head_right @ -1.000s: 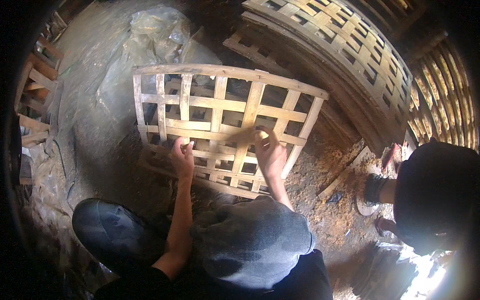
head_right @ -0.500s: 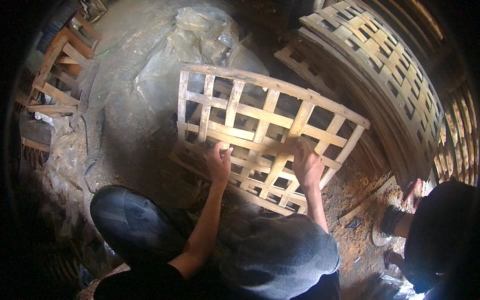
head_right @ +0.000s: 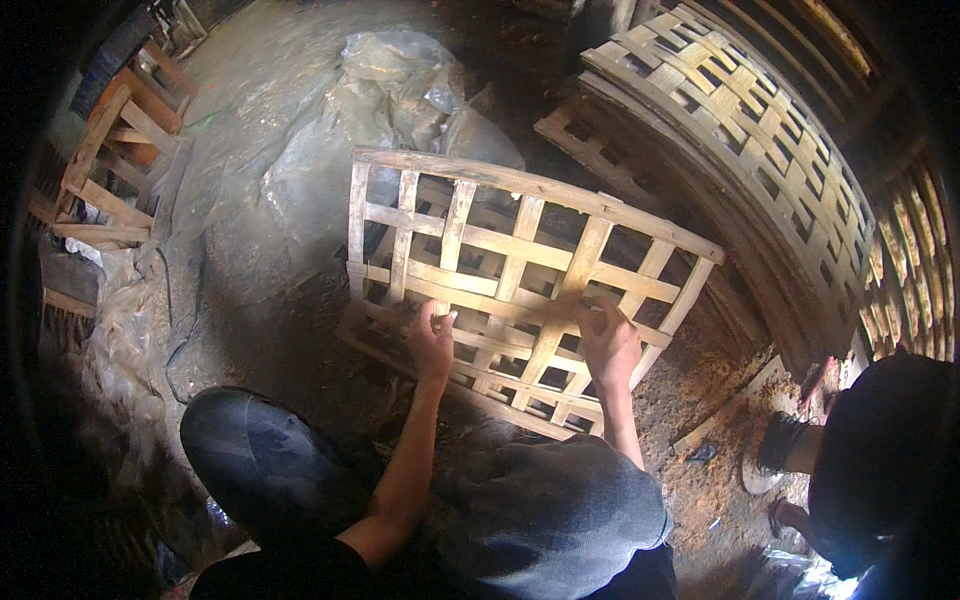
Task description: The person assembles a wooden lattice panel by hand, interlocking slats and adjusting the frame. The person lifts and stacks completed panels onto a nearby pile.
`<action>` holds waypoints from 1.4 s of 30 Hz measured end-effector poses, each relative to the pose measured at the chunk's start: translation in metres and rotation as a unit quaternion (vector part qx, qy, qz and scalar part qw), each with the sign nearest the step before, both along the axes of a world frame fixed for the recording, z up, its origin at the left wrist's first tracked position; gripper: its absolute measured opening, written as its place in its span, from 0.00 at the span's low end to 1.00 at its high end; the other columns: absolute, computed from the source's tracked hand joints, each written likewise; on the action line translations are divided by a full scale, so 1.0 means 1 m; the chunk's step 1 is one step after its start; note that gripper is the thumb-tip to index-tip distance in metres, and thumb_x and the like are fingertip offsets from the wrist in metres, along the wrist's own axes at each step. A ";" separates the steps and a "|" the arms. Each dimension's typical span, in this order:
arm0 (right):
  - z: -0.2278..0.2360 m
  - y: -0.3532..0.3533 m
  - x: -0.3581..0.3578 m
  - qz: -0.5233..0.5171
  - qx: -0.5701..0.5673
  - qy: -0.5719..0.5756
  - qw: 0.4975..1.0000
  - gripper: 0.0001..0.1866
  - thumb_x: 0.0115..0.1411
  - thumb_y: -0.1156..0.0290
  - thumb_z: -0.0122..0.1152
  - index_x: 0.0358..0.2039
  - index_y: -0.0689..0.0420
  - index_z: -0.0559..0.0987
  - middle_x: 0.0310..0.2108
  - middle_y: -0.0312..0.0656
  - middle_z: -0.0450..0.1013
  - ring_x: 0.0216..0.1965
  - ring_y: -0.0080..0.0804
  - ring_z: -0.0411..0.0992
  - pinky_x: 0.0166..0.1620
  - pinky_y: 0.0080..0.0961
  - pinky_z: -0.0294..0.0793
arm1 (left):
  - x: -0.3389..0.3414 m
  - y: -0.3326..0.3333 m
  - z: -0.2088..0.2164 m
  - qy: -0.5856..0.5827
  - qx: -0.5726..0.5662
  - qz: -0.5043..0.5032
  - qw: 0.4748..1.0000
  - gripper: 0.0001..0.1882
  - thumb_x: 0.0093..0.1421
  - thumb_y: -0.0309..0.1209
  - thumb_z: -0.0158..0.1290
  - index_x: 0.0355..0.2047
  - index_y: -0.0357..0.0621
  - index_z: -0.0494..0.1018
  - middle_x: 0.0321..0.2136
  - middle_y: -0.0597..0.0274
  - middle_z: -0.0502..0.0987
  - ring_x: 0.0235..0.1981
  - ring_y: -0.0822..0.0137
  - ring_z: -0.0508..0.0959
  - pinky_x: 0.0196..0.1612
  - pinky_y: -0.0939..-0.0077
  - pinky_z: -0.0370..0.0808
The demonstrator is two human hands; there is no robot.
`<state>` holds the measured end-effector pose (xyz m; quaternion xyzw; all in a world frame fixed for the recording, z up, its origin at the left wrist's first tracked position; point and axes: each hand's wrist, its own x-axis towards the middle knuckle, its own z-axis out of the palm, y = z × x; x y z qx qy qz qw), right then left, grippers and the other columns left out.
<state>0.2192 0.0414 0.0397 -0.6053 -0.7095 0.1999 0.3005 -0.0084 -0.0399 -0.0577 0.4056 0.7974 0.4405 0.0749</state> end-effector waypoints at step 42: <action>0.005 0.039 0.005 -0.041 0.155 0.073 0.984 0.10 0.50 0.71 0.63 0.35 0.47 0.82 0.23 0.36 0.68 0.22 0.30 0.70 0.27 0.27 0.70 | 0.001 0.005 0.002 -0.063 0.029 -0.048 0.996 0.17 0.56 0.28 0.54 0.45 0.33 0.69 0.35 0.47 0.74 0.32 0.57 0.75 0.35 0.67 0.72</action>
